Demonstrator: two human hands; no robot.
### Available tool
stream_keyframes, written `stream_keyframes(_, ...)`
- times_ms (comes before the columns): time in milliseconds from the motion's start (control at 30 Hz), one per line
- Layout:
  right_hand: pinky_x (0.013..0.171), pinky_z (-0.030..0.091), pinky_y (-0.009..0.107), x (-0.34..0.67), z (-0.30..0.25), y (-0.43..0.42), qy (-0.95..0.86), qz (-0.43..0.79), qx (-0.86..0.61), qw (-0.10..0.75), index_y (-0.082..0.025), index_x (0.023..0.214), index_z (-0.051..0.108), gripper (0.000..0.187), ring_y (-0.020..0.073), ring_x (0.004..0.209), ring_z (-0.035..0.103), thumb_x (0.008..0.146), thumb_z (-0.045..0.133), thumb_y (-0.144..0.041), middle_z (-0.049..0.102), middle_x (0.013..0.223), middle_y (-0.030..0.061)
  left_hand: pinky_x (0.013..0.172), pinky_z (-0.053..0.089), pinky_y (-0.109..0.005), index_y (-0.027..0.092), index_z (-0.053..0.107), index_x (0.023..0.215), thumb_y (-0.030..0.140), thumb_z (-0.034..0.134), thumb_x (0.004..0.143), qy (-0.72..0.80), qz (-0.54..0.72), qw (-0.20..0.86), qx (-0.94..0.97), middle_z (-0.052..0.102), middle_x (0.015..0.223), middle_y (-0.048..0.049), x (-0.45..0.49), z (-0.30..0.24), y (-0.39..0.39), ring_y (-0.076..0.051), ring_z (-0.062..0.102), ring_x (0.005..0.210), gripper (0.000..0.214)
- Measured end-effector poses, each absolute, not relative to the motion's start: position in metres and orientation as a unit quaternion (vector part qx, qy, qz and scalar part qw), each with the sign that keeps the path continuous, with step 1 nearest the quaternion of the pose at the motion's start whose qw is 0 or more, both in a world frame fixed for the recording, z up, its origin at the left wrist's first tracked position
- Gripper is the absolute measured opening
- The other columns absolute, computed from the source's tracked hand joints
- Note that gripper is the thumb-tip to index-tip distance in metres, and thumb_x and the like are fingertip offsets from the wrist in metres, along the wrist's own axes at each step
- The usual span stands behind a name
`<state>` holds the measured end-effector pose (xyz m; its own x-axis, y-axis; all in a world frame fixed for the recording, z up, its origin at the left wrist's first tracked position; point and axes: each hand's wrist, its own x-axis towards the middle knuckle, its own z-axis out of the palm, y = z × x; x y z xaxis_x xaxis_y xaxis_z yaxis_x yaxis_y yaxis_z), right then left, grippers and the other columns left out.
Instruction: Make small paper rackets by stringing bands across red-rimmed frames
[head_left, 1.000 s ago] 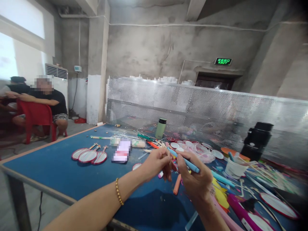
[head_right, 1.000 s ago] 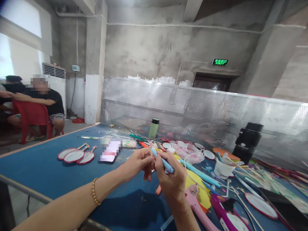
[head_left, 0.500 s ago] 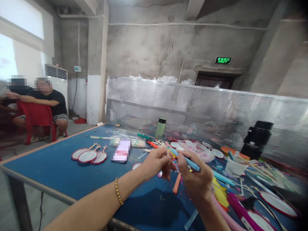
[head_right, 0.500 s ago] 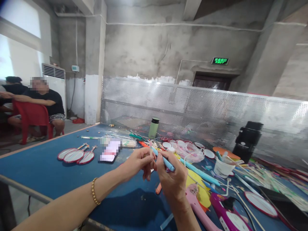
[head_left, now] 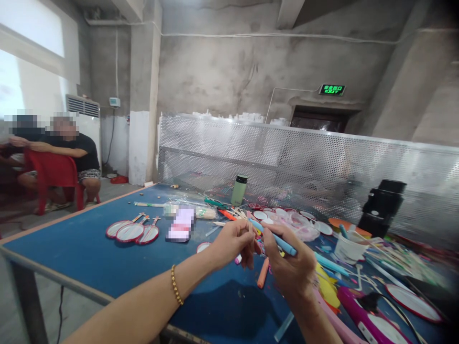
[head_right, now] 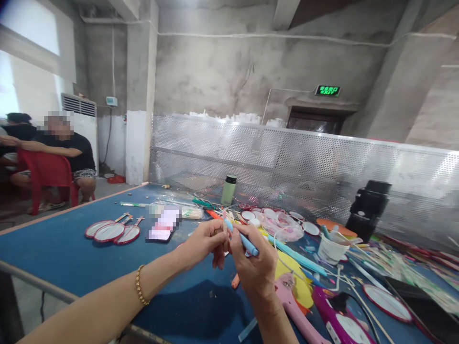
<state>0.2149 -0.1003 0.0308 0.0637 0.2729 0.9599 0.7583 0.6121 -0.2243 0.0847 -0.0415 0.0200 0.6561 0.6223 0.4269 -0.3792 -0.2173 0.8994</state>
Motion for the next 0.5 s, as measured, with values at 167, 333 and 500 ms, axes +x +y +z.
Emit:
stream_keyframes(167, 0.053, 0.047, 0.020, 0.2135, 0.0312, -0.0994, -0.660, -0.179, -0.396, 0.614, -0.021, 0.088, 0.070, 0.010, 0.0085, 0.056, 0.060, 0.087, 0.060, -0.020, 0.070, 0.075, -0.0018, 0.035, 0.040, -0.017, 0.017, 0.045, 0.082, 0.025, 0.052, 0.082, 0.089, 0.405, 0.611, 0.674, 0.062, 0.068, 0.0001, 0.0855, 0.0179, -0.0402, -0.010, 0.058, 0.039, 0.011)
stream_keyframes(333, 0.057, 0.049, 0.022, 0.2151, 0.0308, -0.0988, -0.645, -0.197, -0.407, 0.617, -0.019, 0.086, 0.070, 0.010, 0.0119, 0.063, 0.065, 0.087, 0.060, -0.021, 0.072, 0.076, 0.0002, 0.034, 0.039, -0.017, 0.017, 0.045, 0.085, 0.026, 0.051, 0.082, 0.090, 0.399, 0.613, 0.676, 0.063, 0.070, -0.0007, 0.0854, 0.0181, -0.0397, -0.010, 0.058, 0.040, 0.011)
stream_keyframes(500, 0.060, 0.051, 0.023, 0.2169, 0.0312, -0.0996, -0.632, -0.216, -0.406, 0.624, -0.018, 0.085, 0.070, 0.009, 0.0137, 0.066, 0.067, 0.086, 0.061, -0.020, 0.072, 0.077, 0.0015, 0.033, 0.039, -0.017, 0.017, 0.045, 0.089, 0.024, 0.050, 0.082, 0.095, 0.398, 0.621, 0.669, 0.064, 0.070, -0.0013, 0.0853, 0.0177, -0.0386, -0.011, 0.059, 0.039, 0.011)
